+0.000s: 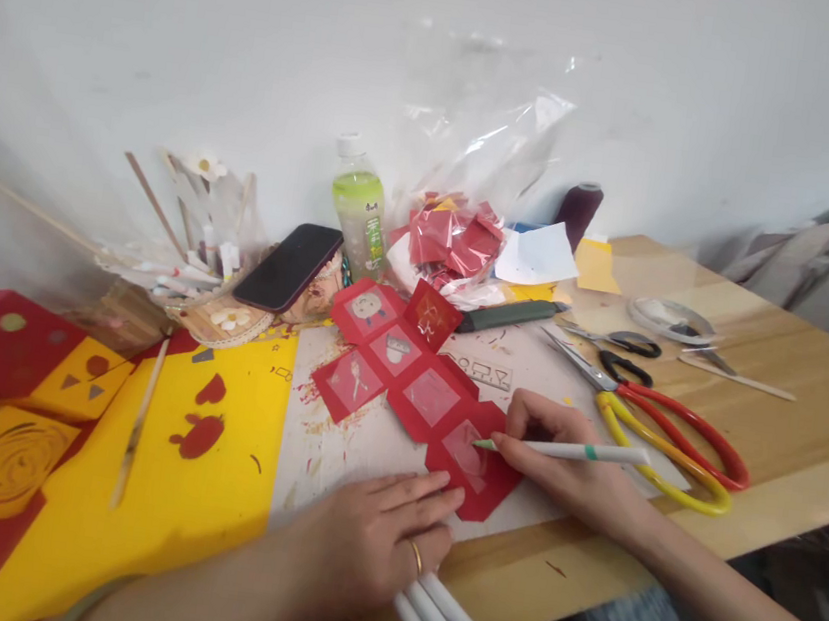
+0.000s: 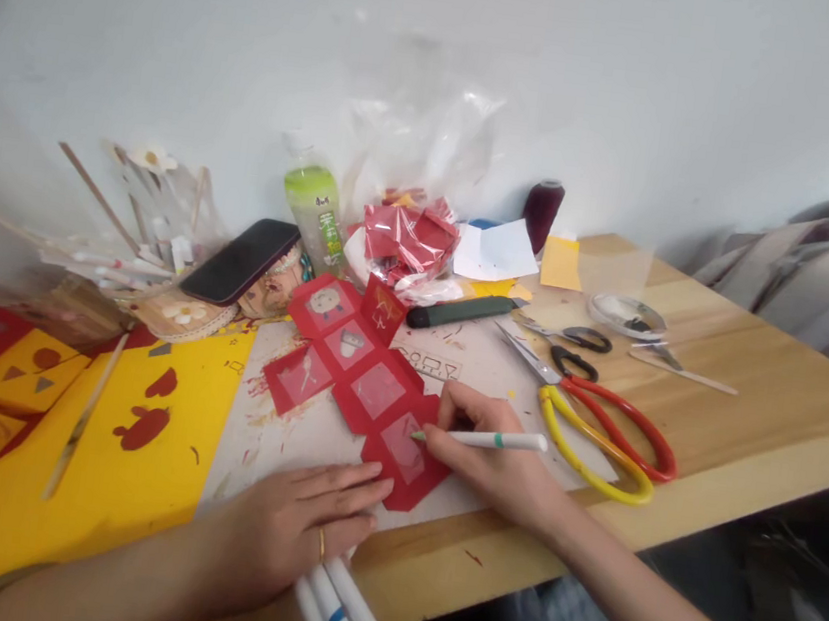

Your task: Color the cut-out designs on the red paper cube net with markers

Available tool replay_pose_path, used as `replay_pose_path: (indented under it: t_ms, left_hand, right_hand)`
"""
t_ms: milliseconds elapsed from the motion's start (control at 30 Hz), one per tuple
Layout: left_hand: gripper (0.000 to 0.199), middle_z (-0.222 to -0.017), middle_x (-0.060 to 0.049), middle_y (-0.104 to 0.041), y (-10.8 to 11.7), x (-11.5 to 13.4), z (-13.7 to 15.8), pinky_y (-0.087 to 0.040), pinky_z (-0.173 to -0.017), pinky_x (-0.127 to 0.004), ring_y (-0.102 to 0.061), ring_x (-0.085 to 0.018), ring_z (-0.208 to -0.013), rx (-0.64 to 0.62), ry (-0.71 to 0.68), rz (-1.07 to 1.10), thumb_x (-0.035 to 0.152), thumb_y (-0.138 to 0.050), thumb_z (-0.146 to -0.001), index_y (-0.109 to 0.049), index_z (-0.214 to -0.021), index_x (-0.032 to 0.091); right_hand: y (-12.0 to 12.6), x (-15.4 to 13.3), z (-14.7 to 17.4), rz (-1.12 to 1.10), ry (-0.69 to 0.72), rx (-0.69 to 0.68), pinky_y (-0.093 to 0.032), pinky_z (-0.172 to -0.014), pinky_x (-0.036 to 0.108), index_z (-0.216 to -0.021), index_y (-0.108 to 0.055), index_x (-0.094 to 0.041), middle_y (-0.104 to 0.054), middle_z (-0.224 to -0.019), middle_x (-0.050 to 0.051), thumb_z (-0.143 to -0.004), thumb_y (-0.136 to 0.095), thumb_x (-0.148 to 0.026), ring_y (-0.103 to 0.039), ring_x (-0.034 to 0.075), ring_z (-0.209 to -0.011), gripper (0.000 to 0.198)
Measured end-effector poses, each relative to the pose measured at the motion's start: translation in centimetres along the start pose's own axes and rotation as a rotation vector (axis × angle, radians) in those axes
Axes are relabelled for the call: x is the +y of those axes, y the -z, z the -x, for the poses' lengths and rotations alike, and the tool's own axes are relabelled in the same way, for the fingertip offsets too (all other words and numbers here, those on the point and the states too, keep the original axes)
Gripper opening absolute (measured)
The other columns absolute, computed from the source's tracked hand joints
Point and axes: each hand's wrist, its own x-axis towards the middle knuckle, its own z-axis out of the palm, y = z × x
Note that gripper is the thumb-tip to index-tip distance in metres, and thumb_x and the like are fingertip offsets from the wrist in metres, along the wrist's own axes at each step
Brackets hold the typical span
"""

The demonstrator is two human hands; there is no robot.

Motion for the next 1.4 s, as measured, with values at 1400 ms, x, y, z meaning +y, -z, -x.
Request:
replay_pose_path:
  t_ms: [1400]
  left_hand:
    - [0.023,-0.112,-0.010,-0.063,0.34,0.00,-0.10,-0.051,-0.087,-0.033,-0.056,-0.022,-0.108,-0.030,0.015,0.022,0.016,-0.037,-0.092,-0.060,-0.093,0.011]
  right_hand:
    - [-0.16,0.06,-0.31,-0.142,-0.059,0.053,-0.027,-0.045,0.023,-0.061,-0.043,-0.019,-0.044,-0.056,-0.004,-0.078,-0.058,-0.034,-0.036,0.009,-0.051,0.027]
